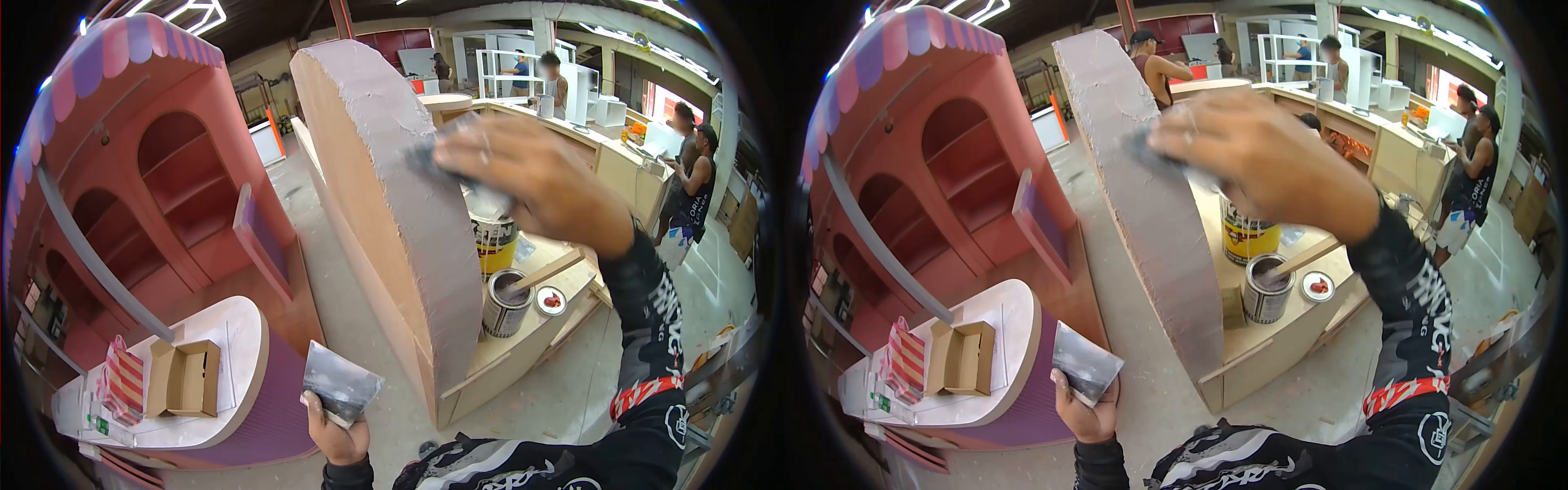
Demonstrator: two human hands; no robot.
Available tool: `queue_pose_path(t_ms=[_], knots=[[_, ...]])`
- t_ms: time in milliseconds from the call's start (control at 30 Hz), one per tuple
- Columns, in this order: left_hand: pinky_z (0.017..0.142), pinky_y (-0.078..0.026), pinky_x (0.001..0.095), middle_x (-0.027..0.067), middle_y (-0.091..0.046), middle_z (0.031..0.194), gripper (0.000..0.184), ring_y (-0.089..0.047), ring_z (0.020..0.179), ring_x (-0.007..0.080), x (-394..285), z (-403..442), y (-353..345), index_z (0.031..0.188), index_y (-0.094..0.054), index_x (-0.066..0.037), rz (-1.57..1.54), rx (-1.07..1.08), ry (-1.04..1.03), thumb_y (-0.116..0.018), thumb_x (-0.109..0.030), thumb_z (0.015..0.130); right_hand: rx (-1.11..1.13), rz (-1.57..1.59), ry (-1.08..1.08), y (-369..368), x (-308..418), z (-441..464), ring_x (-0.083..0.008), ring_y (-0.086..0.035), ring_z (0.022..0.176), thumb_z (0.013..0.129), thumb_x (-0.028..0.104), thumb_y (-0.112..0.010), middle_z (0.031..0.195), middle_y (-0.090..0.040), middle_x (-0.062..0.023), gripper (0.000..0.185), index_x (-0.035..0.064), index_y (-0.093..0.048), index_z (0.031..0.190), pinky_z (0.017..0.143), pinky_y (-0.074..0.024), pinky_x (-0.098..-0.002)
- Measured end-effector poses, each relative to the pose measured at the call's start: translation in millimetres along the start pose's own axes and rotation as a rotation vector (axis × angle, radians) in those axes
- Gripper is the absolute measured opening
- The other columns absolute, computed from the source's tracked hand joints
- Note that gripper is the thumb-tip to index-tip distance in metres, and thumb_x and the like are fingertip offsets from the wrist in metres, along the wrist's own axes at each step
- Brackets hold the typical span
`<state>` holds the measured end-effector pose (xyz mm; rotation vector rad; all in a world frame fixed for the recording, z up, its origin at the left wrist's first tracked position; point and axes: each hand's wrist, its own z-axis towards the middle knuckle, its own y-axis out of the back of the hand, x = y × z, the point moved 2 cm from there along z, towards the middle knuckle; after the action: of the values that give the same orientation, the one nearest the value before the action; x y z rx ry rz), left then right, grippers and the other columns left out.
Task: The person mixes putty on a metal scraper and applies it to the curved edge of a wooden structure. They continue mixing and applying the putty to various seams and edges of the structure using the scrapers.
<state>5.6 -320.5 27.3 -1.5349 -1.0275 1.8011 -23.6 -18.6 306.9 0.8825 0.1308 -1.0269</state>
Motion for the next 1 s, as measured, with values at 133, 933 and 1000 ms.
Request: queue_pose_path(t_ms=[133, 933, 1000], knots=[[0.087, -0.055, 0.0451, 0.0117, -0.063, 0.119, 0.034, -0.065, 0.104, 0.0296, -13, -11, -48, 0.125, -0.053, -0.003, -0.265, 0.073, 0.279, -0.05, -0.021, 0.096, -0.025, 0.147, -0.025, 25, 48, -29, -0.0291, -0.061, 0.112, 0.082, 0.008, -0.065, 0.117, -0.067, -0.0115, 0.038, 0.0078, -0.065, 0.12, 0.093, -0.05, -0.0431], [0.056, -0.054, 0.0331, 0.0039, -0.069, 0.096, 0.02, -0.069, 0.081, 0.0209, 18, -16, 8, 0.111, -0.058, -0.01, -0.03, -0.112, 0.46, -0.053, -0.019, 0.093, 0.308, 0.157, -0.273, -76, -149, 218, -0.0329, -0.065, 0.099, 0.075, -0.008, -0.047, 0.109, -0.069, -0.0169, 0.062, 0.0144, -0.061, 0.131, 0.09, -0.0499, -0.0385], [0.056, -0.054, 0.0329, 0.0034, -0.069, 0.097, 0.021, -0.069, 0.082, 0.0205, 23, -16, 24, 0.111, -0.058, -0.011, -0.005, -0.121, 0.479, -0.053, -0.02, 0.093, 0.34, 0.178, -0.231, -76, -144, 212, -0.033, -0.065, 0.1, 0.075, -0.008, -0.047, 0.11, -0.069, -0.0171, 0.062, 0.0139, -0.061, 0.131, 0.091, -0.0497, -0.0382]])
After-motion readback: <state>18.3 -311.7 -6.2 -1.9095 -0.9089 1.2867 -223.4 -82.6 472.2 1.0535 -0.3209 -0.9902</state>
